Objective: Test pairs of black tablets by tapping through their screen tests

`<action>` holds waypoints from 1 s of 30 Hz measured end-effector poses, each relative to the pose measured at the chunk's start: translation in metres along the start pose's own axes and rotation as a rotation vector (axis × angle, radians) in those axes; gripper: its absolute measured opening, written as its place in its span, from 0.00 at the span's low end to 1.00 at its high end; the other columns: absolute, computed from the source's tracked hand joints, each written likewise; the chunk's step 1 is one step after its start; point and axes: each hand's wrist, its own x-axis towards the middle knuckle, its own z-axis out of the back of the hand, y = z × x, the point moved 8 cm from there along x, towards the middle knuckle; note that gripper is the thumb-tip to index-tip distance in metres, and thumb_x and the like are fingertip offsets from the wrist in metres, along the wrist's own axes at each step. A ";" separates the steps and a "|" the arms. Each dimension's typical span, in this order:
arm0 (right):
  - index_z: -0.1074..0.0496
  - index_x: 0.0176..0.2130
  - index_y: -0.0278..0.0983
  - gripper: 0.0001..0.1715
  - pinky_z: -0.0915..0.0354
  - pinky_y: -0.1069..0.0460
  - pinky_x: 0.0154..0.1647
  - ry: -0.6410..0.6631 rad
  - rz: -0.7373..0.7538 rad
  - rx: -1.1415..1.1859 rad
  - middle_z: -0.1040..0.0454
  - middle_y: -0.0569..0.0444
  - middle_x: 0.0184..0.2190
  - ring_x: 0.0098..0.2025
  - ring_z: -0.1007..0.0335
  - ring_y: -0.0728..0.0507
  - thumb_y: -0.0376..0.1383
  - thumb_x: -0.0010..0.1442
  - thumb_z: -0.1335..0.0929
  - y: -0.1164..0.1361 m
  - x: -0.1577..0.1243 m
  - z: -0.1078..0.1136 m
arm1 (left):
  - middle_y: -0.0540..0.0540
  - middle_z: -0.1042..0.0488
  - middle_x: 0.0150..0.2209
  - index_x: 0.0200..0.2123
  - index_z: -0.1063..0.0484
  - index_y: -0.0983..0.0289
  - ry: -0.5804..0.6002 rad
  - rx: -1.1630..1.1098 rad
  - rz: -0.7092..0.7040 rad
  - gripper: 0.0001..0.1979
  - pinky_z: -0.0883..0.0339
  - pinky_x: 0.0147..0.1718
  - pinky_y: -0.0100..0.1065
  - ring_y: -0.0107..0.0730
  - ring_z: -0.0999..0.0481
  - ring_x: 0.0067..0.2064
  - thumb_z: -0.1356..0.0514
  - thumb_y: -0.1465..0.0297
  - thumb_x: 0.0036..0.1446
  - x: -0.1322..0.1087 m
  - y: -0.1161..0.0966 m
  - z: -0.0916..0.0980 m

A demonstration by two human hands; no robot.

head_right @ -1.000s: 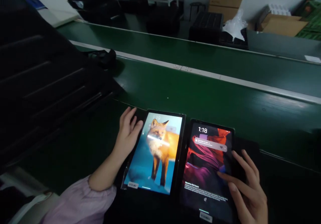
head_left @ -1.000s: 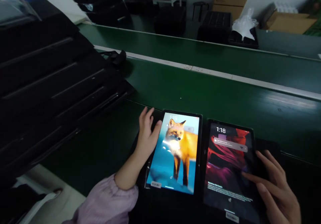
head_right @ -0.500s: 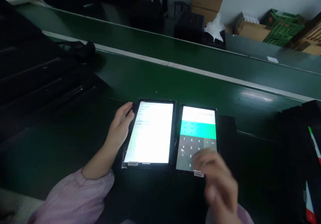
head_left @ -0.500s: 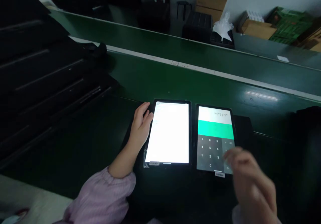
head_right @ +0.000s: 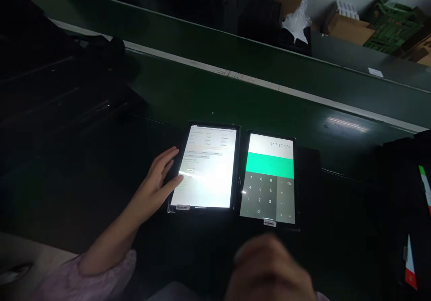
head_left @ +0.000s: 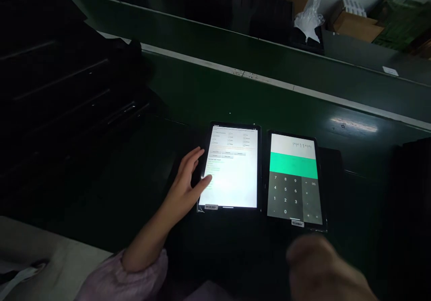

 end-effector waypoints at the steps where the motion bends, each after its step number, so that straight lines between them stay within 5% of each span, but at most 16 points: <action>1: 0.17 0.49 0.51 0.14 0.22 0.43 0.39 -0.019 -0.029 -0.038 0.18 0.54 0.46 0.47 0.20 0.38 0.36 0.68 0.29 -0.011 0.003 0.008 | 0.56 0.45 0.78 0.69 0.34 0.47 0.019 0.008 0.024 0.31 0.48 0.74 0.61 0.57 0.46 0.79 0.35 0.56 0.65 -0.008 0.001 0.001; 7: 0.16 0.44 0.45 0.10 0.27 0.38 0.55 -0.238 -0.069 -0.432 0.20 0.50 0.51 0.60 0.26 0.33 0.35 0.71 0.30 -0.059 0.008 0.047 | 0.57 0.54 0.81 0.75 0.43 0.43 0.100 0.097 0.070 0.37 0.44 0.71 0.68 0.65 0.50 0.79 0.36 0.50 0.66 -0.027 0.000 0.002; 13: 0.14 0.40 0.48 0.14 0.29 0.37 0.56 -0.074 0.091 -0.339 0.23 0.53 0.60 0.71 0.36 0.29 0.33 0.69 0.30 -0.057 0.003 0.028 | 0.61 0.67 0.83 0.79 0.63 0.38 0.271 0.266 0.026 0.52 0.40 0.64 0.79 0.79 0.61 0.80 0.32 0.53 0.64 -0.046 -0.001 -0.010; 23: 0.14 0.43 0.49 0.15 0.33 0.35 0.60 -0.012 0.048 -0.359 0.30 0.58 0.68 0.75 0.43 0.27 0.34 0.70 0.32 -0.069 -0.024 0.020 | 0.58 0.68 0.83 0.79 0.63 0.36 0.317 0.233 0.037 0.52 0.45 0.66 0.80 0.77 0.65 0.80 0.31 0.53 0.64 -0.046 -0.005 -0.012; 30: 0.18 0.55 0.48 0.16 0.39 0.25 0.66 -0.130 -0.054 -0.518 0.41 0.57 0.77 0.78 0.51 0.23 0.36 0.73 0.32 -0.087 -0.025 0.024 | 0.59 0.69 0.83 0.79 0.67 0.37 0.333 0.314 0.032 0.53 0.44 0.65 0.81 0.79 0.65 0.80 0.33 0.50 0.64 -0.044 -0.001 -0.014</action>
